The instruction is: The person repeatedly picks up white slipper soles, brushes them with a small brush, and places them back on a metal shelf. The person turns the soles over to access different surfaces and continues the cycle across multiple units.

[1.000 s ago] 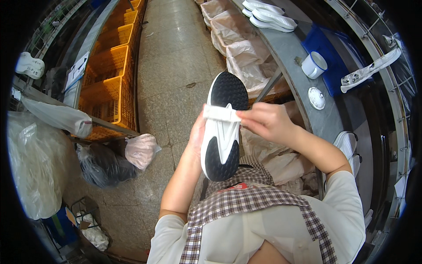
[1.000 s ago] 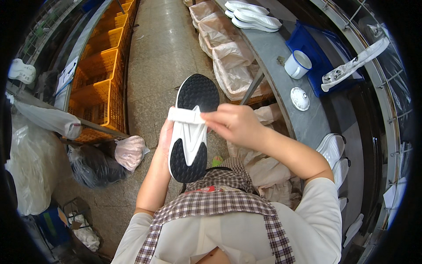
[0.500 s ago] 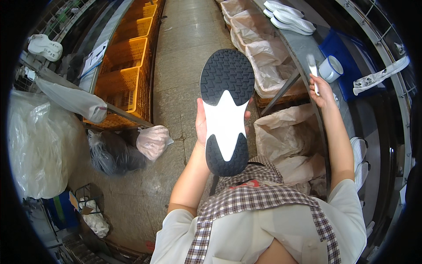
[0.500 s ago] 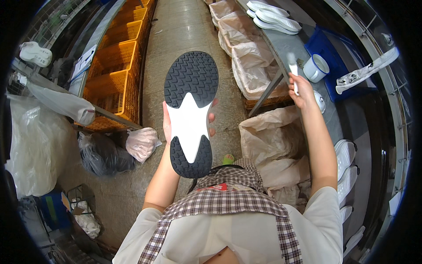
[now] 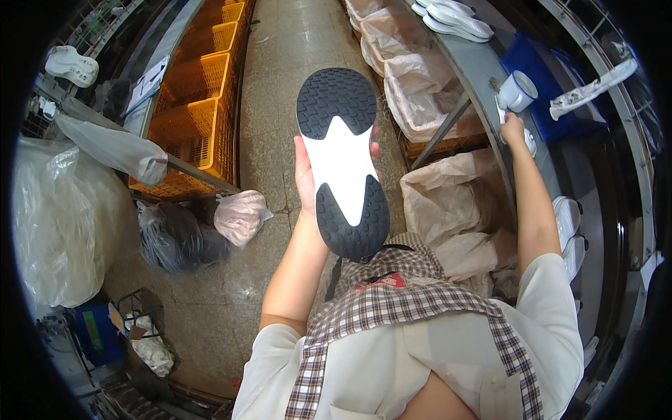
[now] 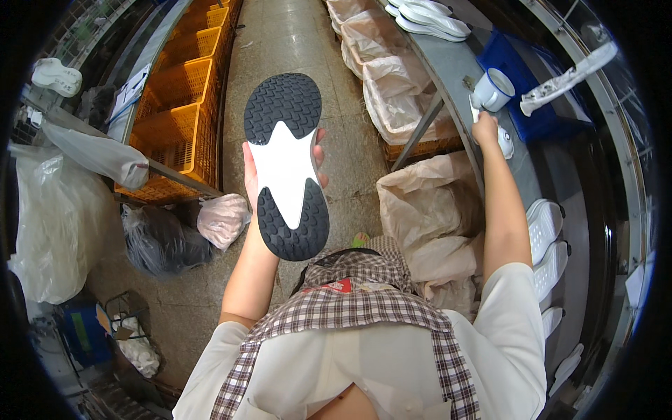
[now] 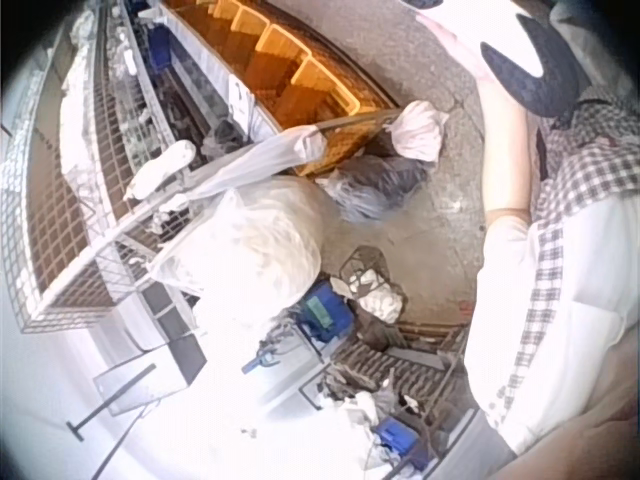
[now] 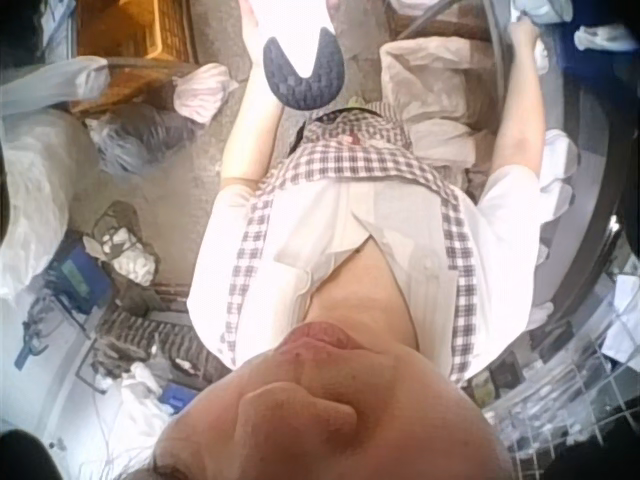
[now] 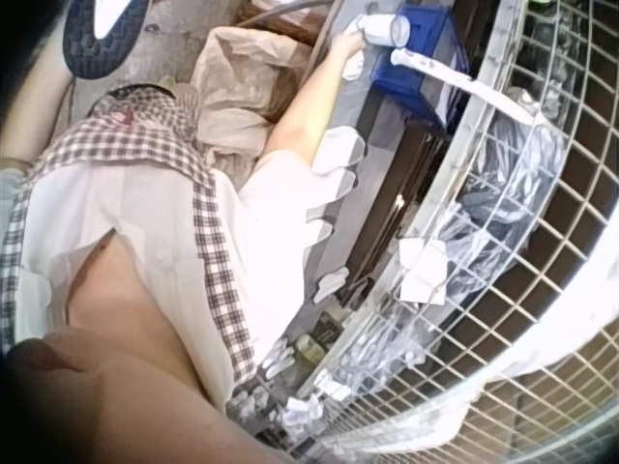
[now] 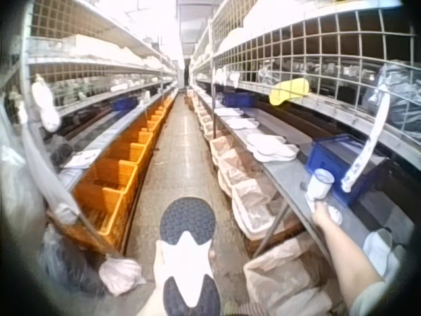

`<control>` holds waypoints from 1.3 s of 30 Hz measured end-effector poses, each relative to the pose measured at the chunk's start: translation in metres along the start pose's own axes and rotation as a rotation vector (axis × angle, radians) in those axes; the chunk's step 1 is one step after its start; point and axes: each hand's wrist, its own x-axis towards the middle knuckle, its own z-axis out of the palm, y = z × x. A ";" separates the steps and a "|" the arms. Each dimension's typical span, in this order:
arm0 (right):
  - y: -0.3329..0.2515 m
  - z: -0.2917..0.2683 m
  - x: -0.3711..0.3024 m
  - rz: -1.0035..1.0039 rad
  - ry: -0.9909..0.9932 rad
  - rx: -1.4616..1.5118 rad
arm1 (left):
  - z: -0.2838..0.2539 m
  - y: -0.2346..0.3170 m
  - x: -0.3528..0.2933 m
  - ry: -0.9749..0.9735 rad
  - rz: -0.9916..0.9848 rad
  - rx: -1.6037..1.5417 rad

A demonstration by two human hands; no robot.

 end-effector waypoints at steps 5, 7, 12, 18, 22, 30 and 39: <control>-0.054 -0.041 -0.054 -0.271 0.264 0.080 | 0.002 0.003 -0.024 0.038 -0.015 -0.039; -0.094 -0.069 -0.098 -0.452 0.313 0.296 | -0.002 0.003 -0.035 0.018 -0.035 -0.083; -0.171 -0.147 -0.267 -0.652 0.276 0.644 | -0.019 -0.008 -0.057 0.102 -0.050 0.034; -0.181 -0.189 -0.433 -0.552 0.257 0.482 | -0.016 -0.090 -0.081 0.224 0.023 0.506; -0.119 -0.198 -0.477 -0.254 0.080 0.405 | 0.010 -0.169 -0.092 0.237 0.013 0.796; 0.048 -0.260 -0.592 0.547 0.364 1.394 | 0.075 -0.293 -0.146 -0.385 -0.219 0.802; 0.275 -0.272 -0.704 0.941 0.891 1.131 | 0.064 -0.406 -0.216 -0.380 -0.624 0.971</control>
